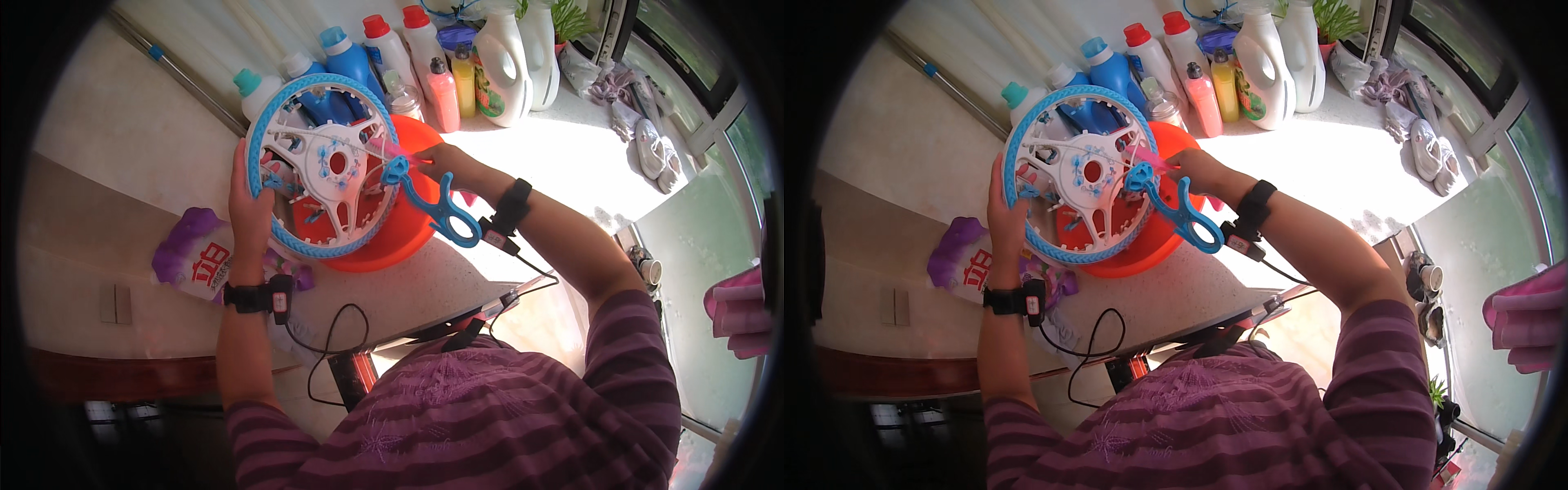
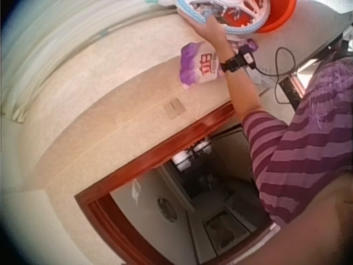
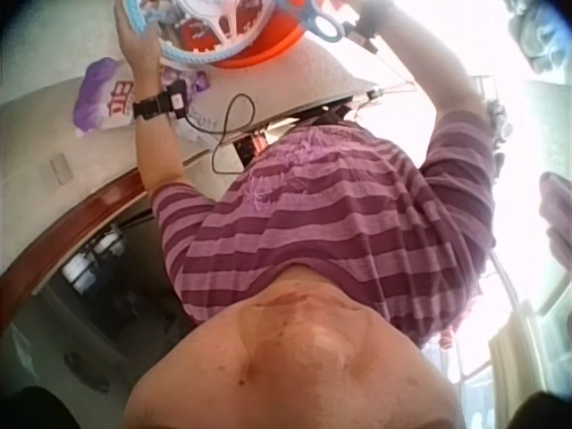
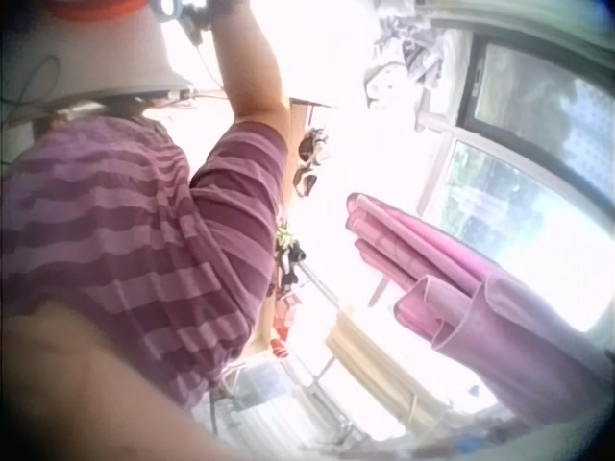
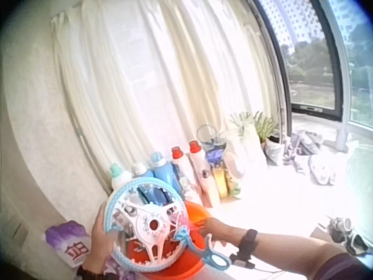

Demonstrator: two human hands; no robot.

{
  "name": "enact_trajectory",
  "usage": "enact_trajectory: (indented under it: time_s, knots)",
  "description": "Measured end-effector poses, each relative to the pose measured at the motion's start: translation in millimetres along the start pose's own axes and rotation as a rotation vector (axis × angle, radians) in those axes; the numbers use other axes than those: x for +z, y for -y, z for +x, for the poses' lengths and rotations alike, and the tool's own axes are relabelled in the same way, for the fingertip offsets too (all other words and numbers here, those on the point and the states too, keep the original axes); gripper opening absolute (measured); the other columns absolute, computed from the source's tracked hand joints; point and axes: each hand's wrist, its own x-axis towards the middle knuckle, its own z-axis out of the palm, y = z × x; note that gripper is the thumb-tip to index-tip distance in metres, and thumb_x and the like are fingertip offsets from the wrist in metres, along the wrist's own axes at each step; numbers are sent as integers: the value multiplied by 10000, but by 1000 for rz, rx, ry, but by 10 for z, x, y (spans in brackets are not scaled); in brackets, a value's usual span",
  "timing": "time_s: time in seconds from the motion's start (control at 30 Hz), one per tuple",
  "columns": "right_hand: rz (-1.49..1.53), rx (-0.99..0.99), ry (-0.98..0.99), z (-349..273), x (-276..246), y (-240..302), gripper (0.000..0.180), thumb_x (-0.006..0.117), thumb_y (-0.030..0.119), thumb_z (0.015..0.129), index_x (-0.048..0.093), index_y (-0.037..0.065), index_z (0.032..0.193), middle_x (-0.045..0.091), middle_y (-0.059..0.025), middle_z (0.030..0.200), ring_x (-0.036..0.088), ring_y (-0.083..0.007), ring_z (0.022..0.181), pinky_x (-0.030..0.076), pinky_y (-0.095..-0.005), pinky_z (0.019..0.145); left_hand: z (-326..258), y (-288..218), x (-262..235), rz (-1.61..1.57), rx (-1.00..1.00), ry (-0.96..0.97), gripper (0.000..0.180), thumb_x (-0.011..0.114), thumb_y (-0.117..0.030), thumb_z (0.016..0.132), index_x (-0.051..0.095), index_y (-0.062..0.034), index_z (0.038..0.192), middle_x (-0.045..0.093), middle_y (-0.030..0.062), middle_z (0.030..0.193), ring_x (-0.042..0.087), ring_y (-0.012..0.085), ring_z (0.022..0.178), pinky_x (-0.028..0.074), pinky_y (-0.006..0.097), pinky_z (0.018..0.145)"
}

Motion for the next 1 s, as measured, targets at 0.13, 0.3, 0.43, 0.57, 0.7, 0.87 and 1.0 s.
enact_trajectory:
  time_s: [0.13, 0.3, 0.43, 0.57, 0.7, 0.87, 1.0]
  knots:
    - [-386, -24, 36, -195, -144, -30, 227, 627, 184, 855, 712, 70, 1032, 702, -164, 937, 681, -346, 858, 533, -433, 769, 28, -14, -30, -126, -9, 89, 809, 457, 123, 760, 295, -89, 1524, 476, 173, 1433, 555, 283, 1270, 444, 350, 1034]
    - [-521, 123, 160, 0, 18, 196, 332, 644, 230, 889, 666, 85, 1187, 666, -171, 1130, 647, -333, 998, 526, -405, 850, 52, -23, -27, -177, 10, 110, 814, 422, 145, 760, 287, -88, 1528, 487, 170, 1420, 545, 279, 1277, 444, 352, 1035]
    - [-326, 43, 266, 57, 329, 318, 307, 638, 188, 875, 644, 80, 1161, 675, -174, 1081, 652, -343, 974, 532, -414, 817, 11, -24, -7, -180, 5, 117, 811, 412, 147, 763, 285, -88, 1529, 492, 166, 1409, 548, 264, 1267, 439, 349, 1039]
    - [-98, -113, 290, 60, 478, 314, 266, 611, 185, 884, 610, 97, 1135, 698, -150, 978, 668, -353, 891, 531, -425, 762, -26, -12, 9, -104, 33, 103, 796, 419, 144, 783, 287, -95, 1530, 479, 153, 1418, 552, 249, 1249, 441, 343, 1033]
    - [-399, -53, 107, 169, 317, 186, 192, 677, 286, 861, 702, 120, 953, 699, -146, 900, 669, -340, 878, 527, -404, 726, -64, 10, 30, 15, 139, 35, 792, 437, 144, 785, 324, -132, 1518, 572, 162, 1313, 611, 242, 1176, 518, 324, 940]
    - [-4, -134, 125, 46, 683, 75, 235, 681, 218, 861, 669, 94, 1061, 696, -149, 956, 676, -332, 865, 538, -409, 751, -116, 53, 59, 109, 207, -11, 799, 451, 135, 791, 327, -180, 1515, 575, 170, 1318, 619, 263, 1172, 521, 346, 949]
    - [-175, -188, 252, 108, 753, 10, 205, 648, 172, 863, 672, 103, 1054, 689, -178, 944, 675, -339, 883, 540, -420, 748, -94, 72, 44, 63, 186, 15, 794, 454, 131, 786, 330, -159, 1514, 536, 162, 1368, 588, 259, 1208, 498, 343, 975]
